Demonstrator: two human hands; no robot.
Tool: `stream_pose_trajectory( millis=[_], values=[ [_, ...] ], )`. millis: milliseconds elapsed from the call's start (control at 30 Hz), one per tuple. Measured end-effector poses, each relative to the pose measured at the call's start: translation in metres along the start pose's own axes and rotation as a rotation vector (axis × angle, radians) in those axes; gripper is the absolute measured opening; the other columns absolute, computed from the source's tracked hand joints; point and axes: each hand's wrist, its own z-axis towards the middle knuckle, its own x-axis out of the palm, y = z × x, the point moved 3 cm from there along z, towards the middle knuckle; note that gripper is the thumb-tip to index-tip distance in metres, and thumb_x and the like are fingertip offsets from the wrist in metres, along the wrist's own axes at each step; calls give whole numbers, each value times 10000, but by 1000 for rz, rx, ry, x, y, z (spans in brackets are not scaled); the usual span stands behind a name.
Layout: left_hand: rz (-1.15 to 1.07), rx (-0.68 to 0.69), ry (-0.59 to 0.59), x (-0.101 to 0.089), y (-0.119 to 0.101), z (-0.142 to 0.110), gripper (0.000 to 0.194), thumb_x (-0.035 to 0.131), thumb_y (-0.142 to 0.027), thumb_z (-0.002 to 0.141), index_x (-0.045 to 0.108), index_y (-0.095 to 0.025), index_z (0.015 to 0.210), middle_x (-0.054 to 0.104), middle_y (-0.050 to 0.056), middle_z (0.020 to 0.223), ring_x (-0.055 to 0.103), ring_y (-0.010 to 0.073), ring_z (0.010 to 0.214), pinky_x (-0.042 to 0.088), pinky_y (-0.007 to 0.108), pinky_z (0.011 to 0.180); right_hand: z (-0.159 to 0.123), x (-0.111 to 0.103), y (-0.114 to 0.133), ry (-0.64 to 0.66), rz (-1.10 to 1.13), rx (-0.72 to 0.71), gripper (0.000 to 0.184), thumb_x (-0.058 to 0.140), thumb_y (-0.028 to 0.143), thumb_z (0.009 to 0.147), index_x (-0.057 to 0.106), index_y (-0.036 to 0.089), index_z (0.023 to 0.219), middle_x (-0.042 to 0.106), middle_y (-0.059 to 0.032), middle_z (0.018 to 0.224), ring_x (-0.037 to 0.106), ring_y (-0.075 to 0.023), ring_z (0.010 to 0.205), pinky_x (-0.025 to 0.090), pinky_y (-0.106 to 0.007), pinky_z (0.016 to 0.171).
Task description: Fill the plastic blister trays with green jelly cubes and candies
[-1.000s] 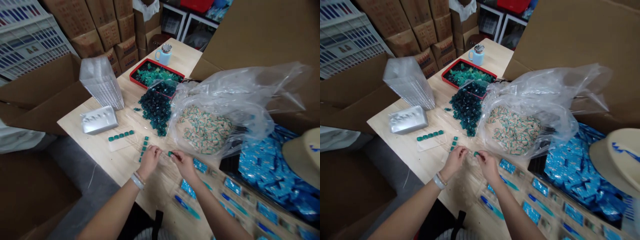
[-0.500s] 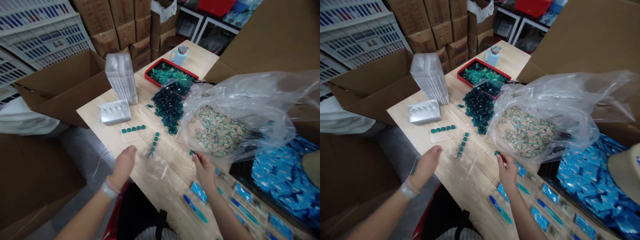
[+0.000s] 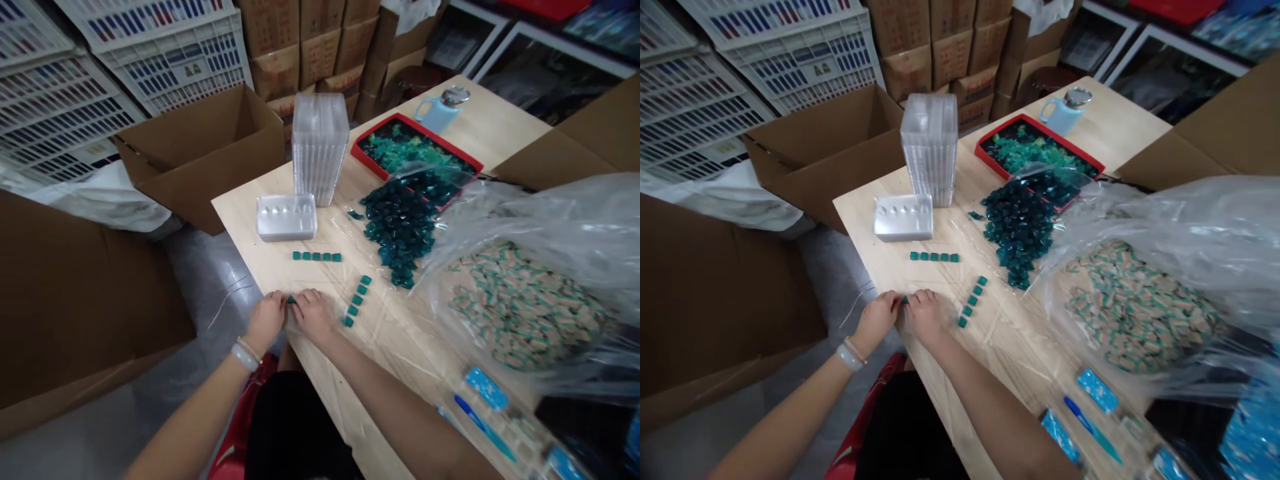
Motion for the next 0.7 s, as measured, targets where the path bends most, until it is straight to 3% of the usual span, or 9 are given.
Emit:
stream_pose_trajectory(
  millis=[200,333,433,500,600,700],
  values=[
    [-298,163,37,-9,7,6,243,355,-105,796,588,-143,856,624,87,852,579,156,793,426,255,737,11,7,7,103,-202,-88,183,420,171,815,572,154,916,558,-90,882,452,-240,844,351,-372,722],
    [-383,203,-111,-10,0,2,271,347,-137,808,552,-158,985,577,79,949,549,154,871,422,278,820,16,7,16,119,-173,12,191,402,154,816,577,158,890,560,-84,870,462,-231,832,360,-366,722],
    [-439,175,-178,-3,-8,1,266,366,-189,816,523,-160,1029,545,71,934,538,157,869,437,288,820,10,-10,10,67,-48,71,218,436,171,800,555,163,983,567,-75,906,470,-213,846,363,-348,758],
    [-406,150,-163,4,-12,4,244,404,-236,810,538,-160,999,531,67,901,540,162,834,452,296,795,-2,-34,-14,-42,16,113,295,468,206,785,511,173,1075,562,-76,963,470,-215,882,361,-356,786],
    [-312,136,-176,11,-17,10,226,413,-265,811,579,-160,923,511,70,895,545,167,813,462,299,773,-28,-78,-82,-301,16,308,223,404,242,814,546,207,983,562,-79,921,479,-224,881,371,-376,776],
    [-236,124,-256,13,-15,11,255,387,-270,820,597,-149,899,504,77,899,552,170,792,478,300,734,-43,-105,-153,-362,-48,457,245,330,279,837,554,229,923,540,-101,868,467,-263,882,361,-435,753]
  ],
)
